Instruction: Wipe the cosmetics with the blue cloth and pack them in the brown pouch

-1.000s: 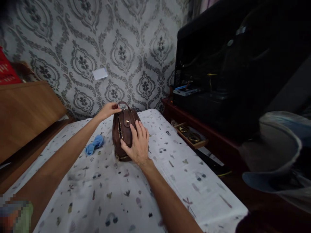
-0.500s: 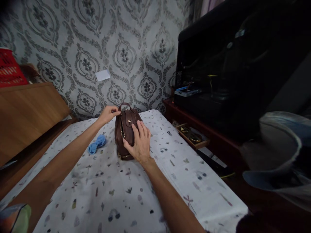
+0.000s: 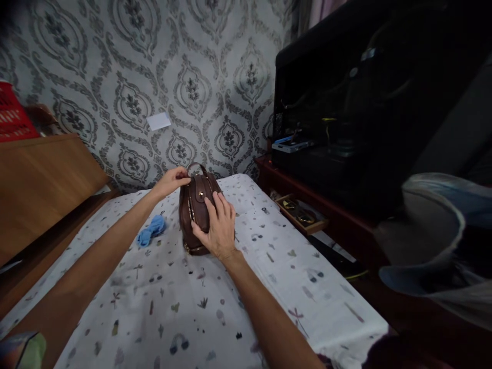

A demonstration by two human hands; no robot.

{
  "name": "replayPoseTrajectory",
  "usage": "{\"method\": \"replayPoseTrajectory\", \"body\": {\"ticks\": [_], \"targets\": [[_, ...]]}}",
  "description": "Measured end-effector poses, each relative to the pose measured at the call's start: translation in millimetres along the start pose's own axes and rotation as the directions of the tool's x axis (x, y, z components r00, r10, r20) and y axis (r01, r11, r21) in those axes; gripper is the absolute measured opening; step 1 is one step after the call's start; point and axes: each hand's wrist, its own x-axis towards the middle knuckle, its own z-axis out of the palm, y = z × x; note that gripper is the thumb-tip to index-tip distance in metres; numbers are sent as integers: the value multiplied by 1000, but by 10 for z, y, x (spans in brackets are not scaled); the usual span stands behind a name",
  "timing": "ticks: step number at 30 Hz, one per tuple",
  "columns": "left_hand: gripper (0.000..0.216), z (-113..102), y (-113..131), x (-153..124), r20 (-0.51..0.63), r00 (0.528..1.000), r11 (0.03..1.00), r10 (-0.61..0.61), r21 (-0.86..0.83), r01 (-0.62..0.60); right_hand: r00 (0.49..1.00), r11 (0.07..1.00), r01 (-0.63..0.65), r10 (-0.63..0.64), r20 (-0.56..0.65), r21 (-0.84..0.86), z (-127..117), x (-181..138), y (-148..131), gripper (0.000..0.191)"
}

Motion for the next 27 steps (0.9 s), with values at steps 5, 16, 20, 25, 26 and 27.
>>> {"method": "replayPoseTrajectory", "body": {"ticks": [5,16,20,25,26,27], "targets": [[31,180,115,306,28,999,1000,-28,6,28,1000,1000,7,-7,0,-9,-8,0,6,61],[25,396,166,476,-117,989,993,-87,69,95,1000,1000,6,-6,7,27,-29,14,-1,57],[26,423,251,351,-124,991,997,-58,49,65,1000,1000,5,-5,7,22,-39,25,-7,57],[29,375,381,227,-48,999,999,-10,48,13,1000,1000,-2,2,6,13,-24,18,1,57],[29,340,399,219,-28,1000,999,-7,48,8,1000,1000,-6,6,6,14,-22,15,2,57],[28,294,411,217,-8,1000,999,-4,48,5,1000,1000,-8,8,5,16,-20,12,4,58]]}}
